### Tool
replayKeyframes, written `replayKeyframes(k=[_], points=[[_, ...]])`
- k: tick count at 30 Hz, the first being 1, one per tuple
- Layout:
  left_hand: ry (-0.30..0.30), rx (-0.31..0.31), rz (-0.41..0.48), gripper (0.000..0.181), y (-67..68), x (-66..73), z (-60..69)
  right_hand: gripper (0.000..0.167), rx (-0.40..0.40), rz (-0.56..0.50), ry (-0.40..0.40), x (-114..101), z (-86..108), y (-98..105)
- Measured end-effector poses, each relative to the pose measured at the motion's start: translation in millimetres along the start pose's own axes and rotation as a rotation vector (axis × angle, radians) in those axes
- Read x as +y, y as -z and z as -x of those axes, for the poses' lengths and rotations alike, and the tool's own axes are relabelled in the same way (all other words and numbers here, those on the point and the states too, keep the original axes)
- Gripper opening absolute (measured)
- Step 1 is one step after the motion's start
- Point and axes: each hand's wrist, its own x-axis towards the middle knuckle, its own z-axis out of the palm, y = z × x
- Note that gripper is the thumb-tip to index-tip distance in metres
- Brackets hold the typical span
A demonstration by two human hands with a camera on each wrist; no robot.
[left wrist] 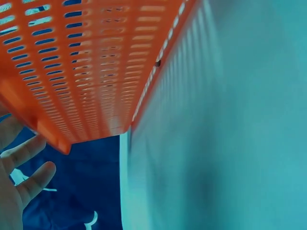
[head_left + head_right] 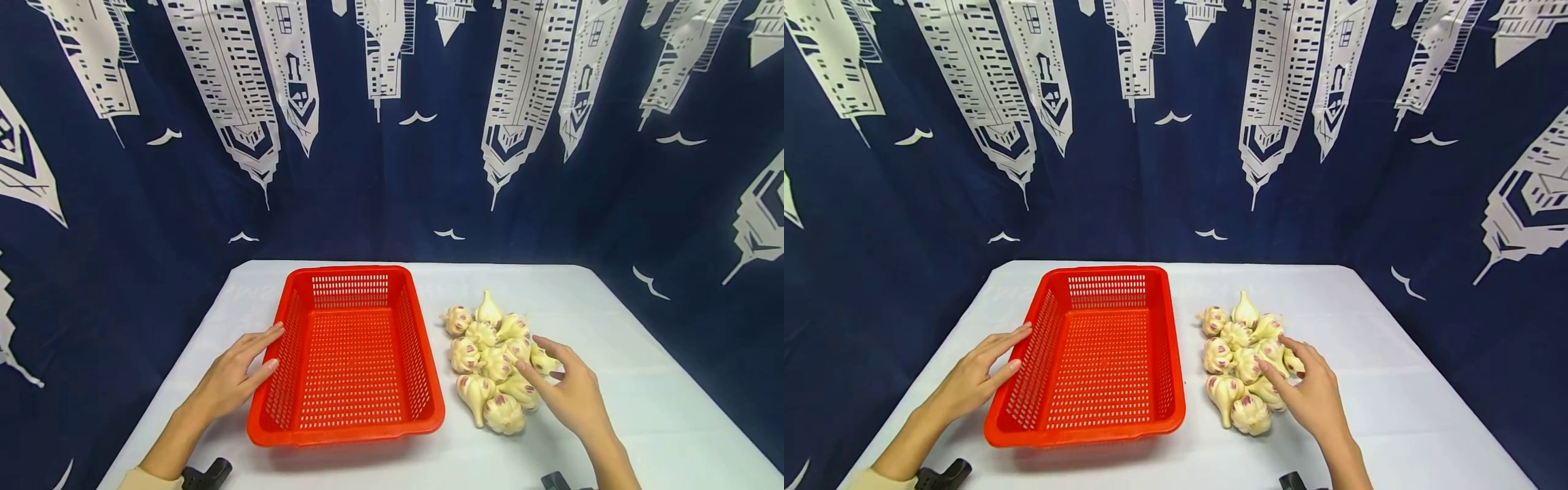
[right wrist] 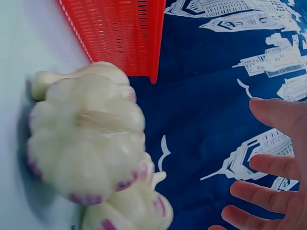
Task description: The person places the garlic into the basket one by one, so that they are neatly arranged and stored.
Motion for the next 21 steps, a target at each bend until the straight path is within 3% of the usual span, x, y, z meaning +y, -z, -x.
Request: replayKeyframes(k=[5, 11, 17, 21], points=[[0.004, 0.004, 0.033, 0.053, -5.5, 0.2, 10.8, 0.054, 0.009, 0.000, -0.006, 2.7, 11.0, -8.6], [0.017, 0.021, 0.079, 0.049, -7.8, -2.0, 19.3, 0.051, -0.001, -0.017, 0.044, 6.2, 16.1, -15.2], [0.027, 0.060, 0.153, 0.047, -12.3, -0.2, 17.1, 0.047, -0.031, -0.011, 0.176, 12.5, 21.7, -19.4], [-0.011, 0.123, 0.195, 0.049, -17.9, -0.6, 13.8, 0.044, -0.027, 0.021, 0.193, 15.5, 26.0, -21.0]])
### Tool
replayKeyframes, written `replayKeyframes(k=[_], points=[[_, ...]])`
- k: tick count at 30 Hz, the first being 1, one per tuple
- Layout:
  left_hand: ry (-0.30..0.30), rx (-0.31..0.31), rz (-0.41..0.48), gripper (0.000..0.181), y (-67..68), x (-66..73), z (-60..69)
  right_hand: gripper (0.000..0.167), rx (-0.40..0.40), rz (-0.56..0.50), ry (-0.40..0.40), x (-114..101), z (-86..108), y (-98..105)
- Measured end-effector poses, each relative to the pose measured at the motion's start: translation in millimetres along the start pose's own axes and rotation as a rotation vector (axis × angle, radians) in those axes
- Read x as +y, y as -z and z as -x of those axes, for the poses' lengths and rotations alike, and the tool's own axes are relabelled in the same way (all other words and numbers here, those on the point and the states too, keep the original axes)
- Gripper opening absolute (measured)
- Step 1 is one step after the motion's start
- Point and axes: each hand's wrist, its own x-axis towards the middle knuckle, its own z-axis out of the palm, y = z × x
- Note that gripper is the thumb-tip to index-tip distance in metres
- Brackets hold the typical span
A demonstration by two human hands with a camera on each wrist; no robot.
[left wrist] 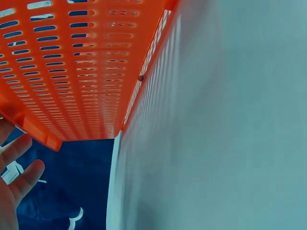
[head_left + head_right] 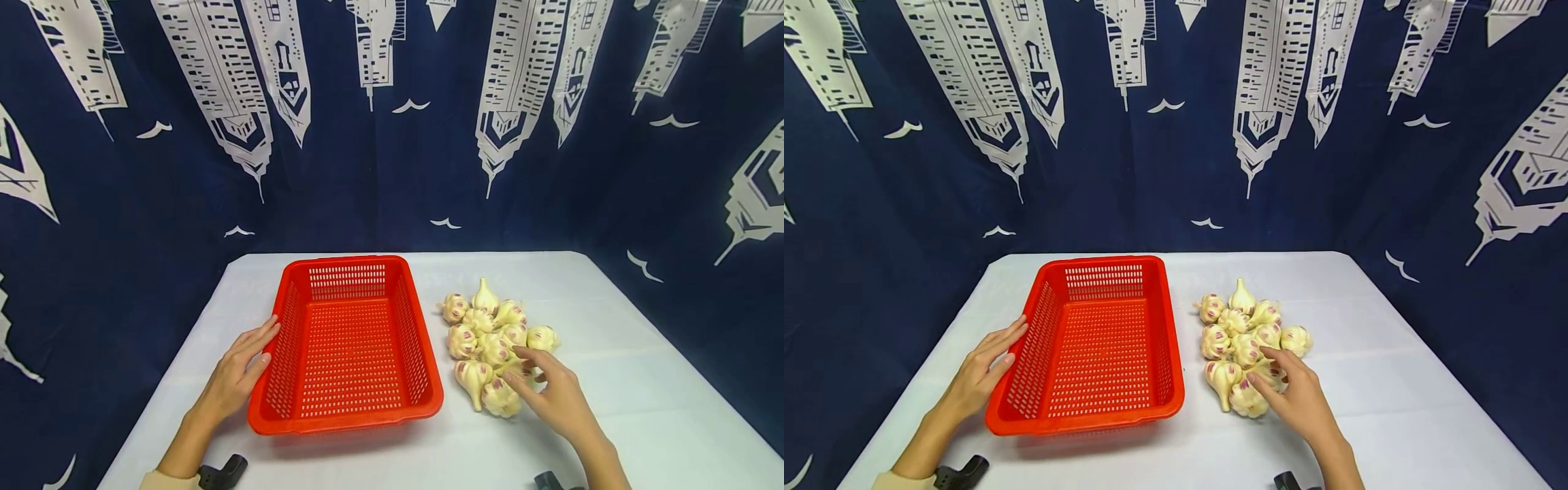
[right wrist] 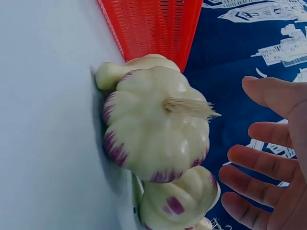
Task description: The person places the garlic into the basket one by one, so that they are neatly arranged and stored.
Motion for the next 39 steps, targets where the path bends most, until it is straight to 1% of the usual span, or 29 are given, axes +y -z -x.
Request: replayKeyframes(k=[3, 6, 13, 17, 20, 22, 30, 34, 39], points=[[-0.038, 0.058, 0.020, 0.049, -3.9, -2.1, -0.2, 0.044, -0.006, 0.025, -0.002, 0.7, 1.1, -1.1], [-0.051, 0.103, 0.041, 0.048, -6.6, -4.0, 1.0, 0.045, -0.004, 0.039, -0.004, 1.5, 3.4, -3.3], [-0.036, 0.168, 0.072, 0.046, -8.7, -7.2, 5.3, 0.058, 0.042, 0.044, -0.003, 4.6, 12.6, -11.0], [-0.037, 0.202, 0.086, 0.046, -8.1, -7.7, 5.3, 0.059, 0.064, 0.054, -0.001, 3.9, 13.6, -12.7], [-0.025, 0.207, 0.097, 0.046, -7.2, -7.7, 3.9, 0.059, 0.064, 0.076, -0.024, 1.9, 11.7, -11.6], [-0.017, 0.207, 0.102, 0.046, -6.6, -7.9, 2.9, 0.060, 0.049, 0.091, -0.048, 0.4, 10.5, -10.1], [0.005, 0.200, 0.116, 0.046, -6.7, -8.1, 2.3, 0.068, -0.088, 0.108, -0.154, -4.9, 8.7, -8.6], [0.029, 0.188, 0.122, 0.046, -7.1, -7.0, 3.1, 0.071, -0.126, 0.120, -0.164, -4.4, 10.2, -11.4], [0.048, 0.180, 0.126, 0.045, -7.7, -5.3, 5.1, 0.070, -0.146, 0.134, -0.165, -4.6, 12.3, -14.0]])
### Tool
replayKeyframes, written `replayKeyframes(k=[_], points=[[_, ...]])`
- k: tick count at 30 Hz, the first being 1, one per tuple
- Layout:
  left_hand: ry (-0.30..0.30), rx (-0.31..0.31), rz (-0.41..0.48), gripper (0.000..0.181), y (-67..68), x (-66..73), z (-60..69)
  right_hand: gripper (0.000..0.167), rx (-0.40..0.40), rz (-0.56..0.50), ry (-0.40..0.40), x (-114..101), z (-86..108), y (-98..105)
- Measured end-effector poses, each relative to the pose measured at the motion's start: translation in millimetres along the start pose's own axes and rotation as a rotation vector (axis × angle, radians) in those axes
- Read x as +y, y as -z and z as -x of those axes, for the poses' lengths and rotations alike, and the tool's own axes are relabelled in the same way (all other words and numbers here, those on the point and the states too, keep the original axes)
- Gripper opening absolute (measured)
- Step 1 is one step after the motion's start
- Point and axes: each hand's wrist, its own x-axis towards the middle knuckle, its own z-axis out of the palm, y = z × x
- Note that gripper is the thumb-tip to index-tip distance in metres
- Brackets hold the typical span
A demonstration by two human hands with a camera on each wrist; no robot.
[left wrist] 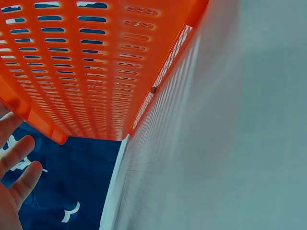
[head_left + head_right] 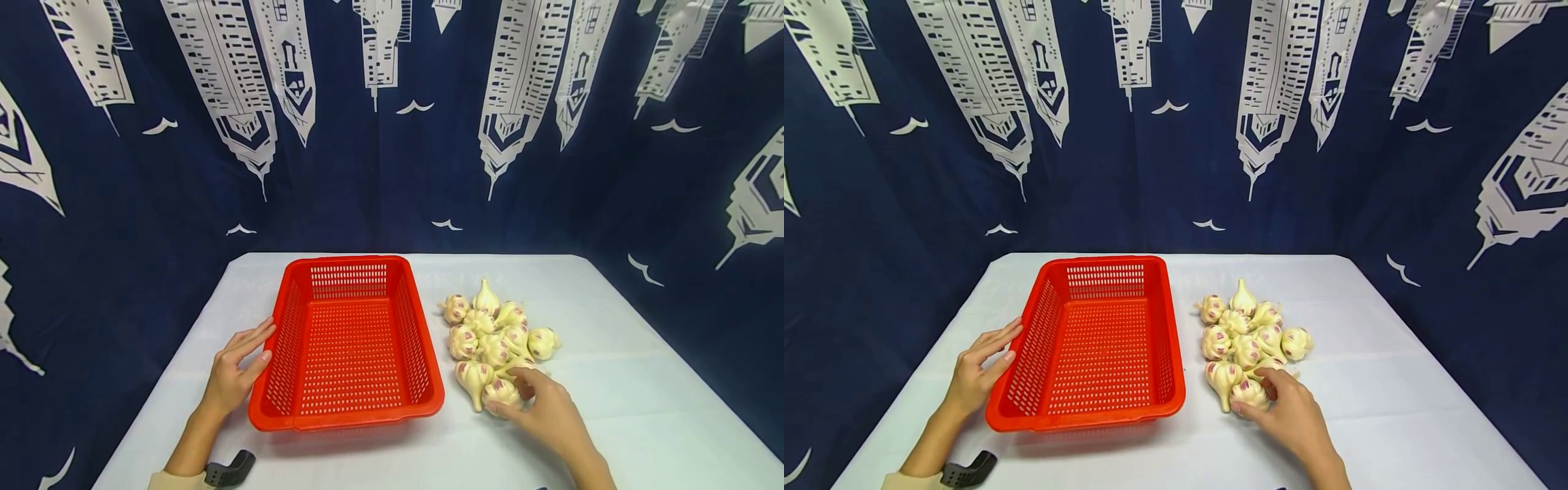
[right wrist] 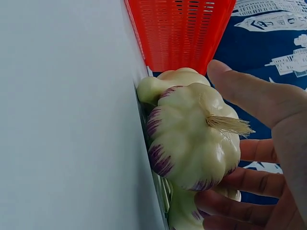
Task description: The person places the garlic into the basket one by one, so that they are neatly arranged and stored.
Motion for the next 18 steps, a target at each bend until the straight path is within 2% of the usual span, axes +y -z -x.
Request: replayKeyframes(k=[8, 18], points=[[-0.030, 0.010, -0.004, 0.046, -2.4, -3.5, 3.4, 0.062, -0.013, 0.000, 0.004, -1.1, 2.7, -3.3], [0.020, -0.008, -0.005, 0.046, 0.0, -0.9, 0.8, 0.058, 0.020, 0.002, 0.055, -0.5, 1.9, -3.5]])
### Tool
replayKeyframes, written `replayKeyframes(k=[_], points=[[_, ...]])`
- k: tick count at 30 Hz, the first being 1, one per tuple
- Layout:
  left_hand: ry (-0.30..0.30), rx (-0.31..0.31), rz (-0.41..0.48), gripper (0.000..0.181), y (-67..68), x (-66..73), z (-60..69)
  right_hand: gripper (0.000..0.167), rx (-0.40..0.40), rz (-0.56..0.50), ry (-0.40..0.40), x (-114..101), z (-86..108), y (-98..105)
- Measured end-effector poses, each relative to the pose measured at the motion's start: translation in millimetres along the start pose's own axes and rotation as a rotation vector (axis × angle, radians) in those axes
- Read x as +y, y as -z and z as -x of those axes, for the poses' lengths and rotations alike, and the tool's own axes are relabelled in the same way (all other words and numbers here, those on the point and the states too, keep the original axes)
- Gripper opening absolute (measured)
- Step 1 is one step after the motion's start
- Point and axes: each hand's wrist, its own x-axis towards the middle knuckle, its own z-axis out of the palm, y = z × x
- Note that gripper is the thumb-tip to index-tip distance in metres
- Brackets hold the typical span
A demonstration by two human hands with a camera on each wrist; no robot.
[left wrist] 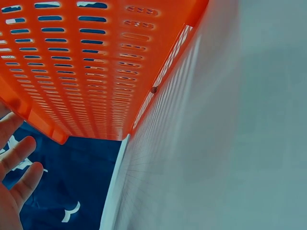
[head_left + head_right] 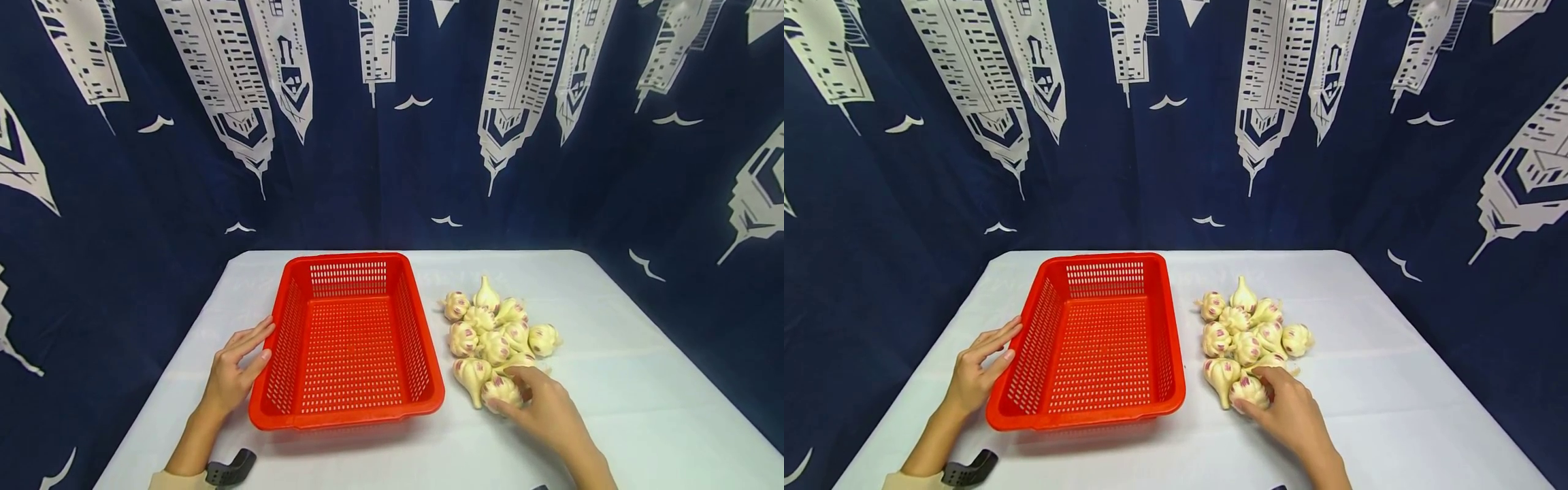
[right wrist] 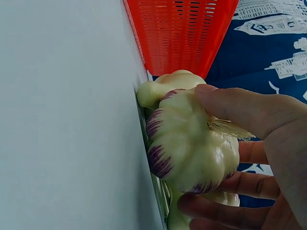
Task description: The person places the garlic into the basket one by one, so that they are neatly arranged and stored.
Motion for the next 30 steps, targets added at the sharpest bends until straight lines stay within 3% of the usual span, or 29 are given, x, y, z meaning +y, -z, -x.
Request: replayKeyframes(k=[7, 11, 15, 21, 30], points=[[-0.042, 0.016, -0.003, 0.045, -0.4, -3.3, 1.2, 0.056, -0.027, -0.021, 0.049, 3.1, 2.6, -2.3], [-0.013, 0.019, 0.012, 0.045, 1.0, -2.2, -0.7, 0.059, -0.048, -0.021, 0.078, 2.8, -0.3, -1.3], [0.013, 0.003, 0.028, 0.045, 0.4, -0.8, 2.0, 0.058, -0.071, -0.010, 0.067, 2.6, 2.6, -0.3], [-0.009, 0.024, 0.023, 0.045, -1.0, -1.8, -0.4, 0.058, -0.065, -0.012, 0.065, 1.7, -0.7, 3.3], [0.008, 0.008, 0.015, 0.044, -0.3, -1.1, 1.5, 0.058, -0.084, -0.055, 0.029, -1.8, 5.1, 12.3]])
